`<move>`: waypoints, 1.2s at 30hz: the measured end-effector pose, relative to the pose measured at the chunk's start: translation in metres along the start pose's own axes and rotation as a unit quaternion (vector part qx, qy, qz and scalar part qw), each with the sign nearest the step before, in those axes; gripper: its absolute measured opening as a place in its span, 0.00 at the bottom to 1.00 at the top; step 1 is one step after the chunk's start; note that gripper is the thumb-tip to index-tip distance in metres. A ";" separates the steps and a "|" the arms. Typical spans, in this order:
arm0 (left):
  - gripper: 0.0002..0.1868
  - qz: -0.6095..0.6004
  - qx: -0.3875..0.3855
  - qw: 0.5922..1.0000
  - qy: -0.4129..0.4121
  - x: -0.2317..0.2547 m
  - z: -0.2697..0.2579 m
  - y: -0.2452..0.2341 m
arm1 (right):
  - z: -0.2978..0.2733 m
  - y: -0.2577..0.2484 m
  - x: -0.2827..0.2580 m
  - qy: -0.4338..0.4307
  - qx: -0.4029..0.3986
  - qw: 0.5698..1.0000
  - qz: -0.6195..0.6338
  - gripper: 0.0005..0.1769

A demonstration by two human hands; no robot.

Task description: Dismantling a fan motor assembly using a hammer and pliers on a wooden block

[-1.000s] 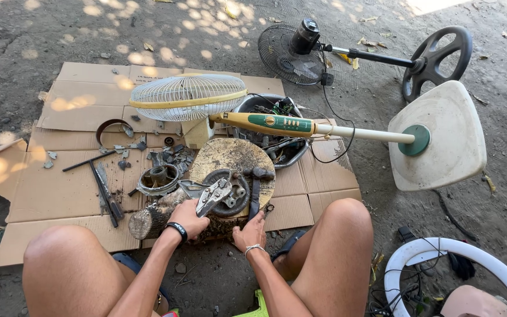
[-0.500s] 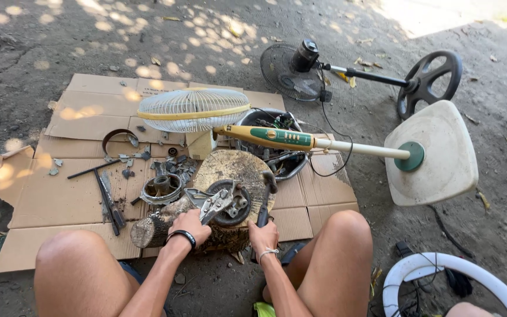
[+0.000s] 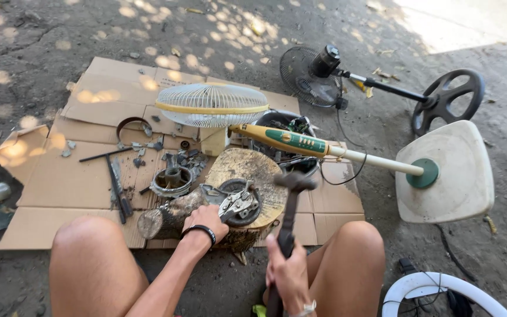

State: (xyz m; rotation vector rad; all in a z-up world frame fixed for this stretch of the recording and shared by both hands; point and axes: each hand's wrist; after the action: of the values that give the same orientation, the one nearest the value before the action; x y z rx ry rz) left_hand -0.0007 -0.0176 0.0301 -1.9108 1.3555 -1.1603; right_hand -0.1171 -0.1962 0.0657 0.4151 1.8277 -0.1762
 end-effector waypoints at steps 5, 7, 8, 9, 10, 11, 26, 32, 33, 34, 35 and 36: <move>0.15 0.009 -0.015 1.000 -0.014 0.001 -0.004 0.001 | -0.025 0.002 0.016 0.070 -0.001 0.954 -0.291 0.10; 0.15 0.011 -0.001 1.000 -0.008 -0.001 0.003 0.006 | -0.020 0.014 0.012 0.055 0.001 0.947 -0.317 0.10; 0.16 0.013 0.011 1.000 0.000 -0.001 0.005 0.009 | -0.019 0.019 0.010 0.042 0.007 0.939 -0.341 0.10; 0.16 0.012 0.019 1.000 0.003 0.001 0.007 0.006 | -0.013 0.018 0.007 0.033 0.008 0.940 -0.341 0.10; 0.15 0.018 0.014 1.000 0.002 0.003 0.009 0.002 | -0.008 0.018 0.004 0.028 0.008 0.941 -0.338 0.10; 0.15 0.021 -0.001 1.000 -0.005 0.002 0.002 0.008 | -0.012 0.013 0.004 0.033 0.005 0.940 -0.340 0.11; 0.16 0.019 -0.014 1.000 -0.003 0.007 0.002 -0.001 | 0.021 -0.003 0.009 -0.167 0.000 0.940 -0.296 0.09; 0.15 0.019 -0.013 1.000 -0.019 0.002 0.011 0.001 | -0.009 0.003 -0.003 0.008 -0.009 0.918 -0.397 0.05; 0.15 0.021 -0.017 0.999 -0.018 0.005 0.005 0.000 | -0.010 0.000 0.001 0.013 -0.008 0.918 -0.397 0.05; 0.15 0.035 -0.023 0.999 -0.007 0.008 -0.001 -0.001 | -0.012 -0.003 0.005 0.031 -0.004 0.913 -0.407 0.13; 0.14 0.050 -0.019 0.999 0.004 0.011 -0.001 -0.008 | -0.007 -0.002 0.008 0.040 -0.003 0.909 -0.414 0.27; 0.14 0.051 -0.014 0.999 0.004 0.010 0.002 -0.013 | -0.001 0.000 0.012 0.036 -0.004 0.911 -0.412 0.27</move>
State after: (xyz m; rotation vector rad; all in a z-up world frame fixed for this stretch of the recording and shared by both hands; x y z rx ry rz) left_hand 0.0087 -0.0221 0.0432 -1.8351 1.4628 -1.1047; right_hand -0.1211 -0.1938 0.0542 -0.3914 1.9764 -0.7380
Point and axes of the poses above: each hand's wrist, its own z-axis towards the middle knuckle, its own y-axis out of the palm, x = y × z, and after that the axes turned 5 degrees about z, right-handed
